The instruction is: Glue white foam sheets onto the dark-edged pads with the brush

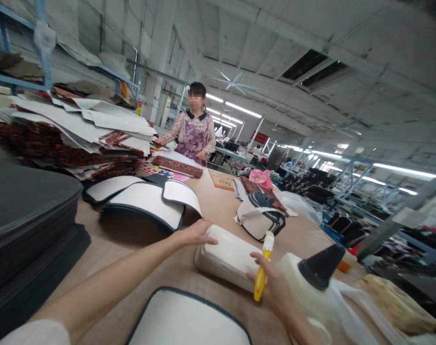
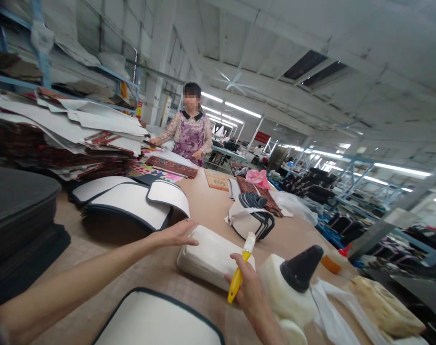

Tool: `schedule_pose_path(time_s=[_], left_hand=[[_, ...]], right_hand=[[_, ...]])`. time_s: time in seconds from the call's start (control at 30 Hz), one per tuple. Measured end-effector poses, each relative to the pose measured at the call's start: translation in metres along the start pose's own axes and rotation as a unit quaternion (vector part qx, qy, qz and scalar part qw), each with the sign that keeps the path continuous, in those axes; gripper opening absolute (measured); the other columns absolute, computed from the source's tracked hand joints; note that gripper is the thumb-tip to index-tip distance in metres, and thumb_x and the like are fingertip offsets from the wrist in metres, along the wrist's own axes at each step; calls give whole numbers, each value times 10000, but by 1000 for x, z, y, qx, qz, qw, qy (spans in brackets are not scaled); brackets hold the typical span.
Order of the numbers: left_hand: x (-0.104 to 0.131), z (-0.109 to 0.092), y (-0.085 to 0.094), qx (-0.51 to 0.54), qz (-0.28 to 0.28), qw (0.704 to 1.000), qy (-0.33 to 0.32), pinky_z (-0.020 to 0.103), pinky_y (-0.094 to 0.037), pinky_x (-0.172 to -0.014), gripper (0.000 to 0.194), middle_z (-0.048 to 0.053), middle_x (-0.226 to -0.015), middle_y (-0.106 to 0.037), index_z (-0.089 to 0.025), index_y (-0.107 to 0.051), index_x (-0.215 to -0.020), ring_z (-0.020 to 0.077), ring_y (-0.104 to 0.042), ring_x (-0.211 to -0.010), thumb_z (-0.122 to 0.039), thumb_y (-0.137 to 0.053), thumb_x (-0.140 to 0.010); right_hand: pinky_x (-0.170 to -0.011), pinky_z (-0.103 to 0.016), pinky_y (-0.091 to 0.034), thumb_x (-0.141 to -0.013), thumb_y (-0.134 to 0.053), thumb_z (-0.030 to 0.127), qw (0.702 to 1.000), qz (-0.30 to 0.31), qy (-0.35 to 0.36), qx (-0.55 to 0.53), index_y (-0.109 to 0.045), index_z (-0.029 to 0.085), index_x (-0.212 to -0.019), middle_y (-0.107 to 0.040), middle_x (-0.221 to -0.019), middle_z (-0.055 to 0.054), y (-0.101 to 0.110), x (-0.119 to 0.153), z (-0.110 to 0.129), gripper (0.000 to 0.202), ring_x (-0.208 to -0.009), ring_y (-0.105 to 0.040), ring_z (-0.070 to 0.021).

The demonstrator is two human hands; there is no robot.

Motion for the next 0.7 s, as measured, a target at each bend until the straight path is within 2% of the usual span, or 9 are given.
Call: schedule_pose_path(time_s=[0.07,0.13,0.23,0.37,0.43,0.53,0.6,0.7], left_hand=[[-24,12,-11,0,17,1000,23,372,-397,-895,669,162,-1162,-544,-114,-503,-1184,319,-483,-1099,-420,-746,-640],[-38,22,-18,1,37,999,38,370,-415,-867,672,164,-1124,-563,-103,-542,-1136,324,-511,-1056,-411,-776,-587],[-45,33,-23,9,52,997,48,355,-427,-839,560,124,-1034,-594,-123,-606,-1040,299,-544,-981,-347,-786,-559],[-44,37,-19,32,12,998,47,367,-380,-902,522,85,-1055,-567,-163,-585,-1081,281,-497,-1032,-204,-731,-582],[-44,33,-16,58,-15,997,43,359,-368,-911,519,67,-1023,-567,-162,-566,-1109,260,-494,-1014,-131,-669,-601],[-46,22,-11,122,-40,991,39,318,-408,-829,460,23,-831,-555,-147,-580,-1085,199,-528,-837,-64,-555,-633],[-47,10,-5,180,-49,982,39,291,-433,-742,450,-2,-752,-511,-144,-588,-1070,156,-516,-707,-49,-502,-638],[-43,-14,10,290,-53,955,44,253,-452,-627,436,-4,-762,-503,-128,-580,-1063,108,-494,-590,-63,-472,-646]], right_hand=[[-849,-404,-459,-596,-638,172,997,18,25,70,-528,234,-1167,-585,-1142,-128,-14,-9,-18,585,-1001,-579,-286],[-883,-411,-449,-517,-627,95,995,15,37,93,-532,274,-1168,-541,-1236,-115,-24,-12,-32,682,-1080,-541,-306],[-913,-378,-440,-496,-592,52,994,16,50,91,-524,241,-1195,-503,-1284,-127,-30,-11,-48,727,-1137,-504,-297],[-940,-363,-424,-540,-550,48,994,19,50,97,-529,211,-1194,-517,-1264,-124,-24,-8,-56,675,-1146,-502,-265],[-880,-362,-461,-590,-532,73,995,-2,30,93,-564,223,-1143,-596,-1136,-102,-16,-7,-56,574,-1037,-575,-251],[-724,-333,-514,-663,-540,151,998,8,21,57,-607,215,-1073,-653,-945,-86,-8,-6,-49,421,-823,-636,-235],[-712,-332,-515,-722,-520,195,999,0,35,31,-624,221,-1037,-661,-920,-82,-1,-4,-43,333,-809,-637,-232],[-746,-355,-507,-806,-437,228,995,-60,68,33,-620,222,-1045,-660,-911,-86,15,-1,-32,301,-852,-626,-236]])
Point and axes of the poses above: each hand's wrist, its own x-axis away from the middle knuckle, its own y-axis out of the back of the hand, z = x × y, the point moved 4 cm from there along -x, towards the middle knuckle
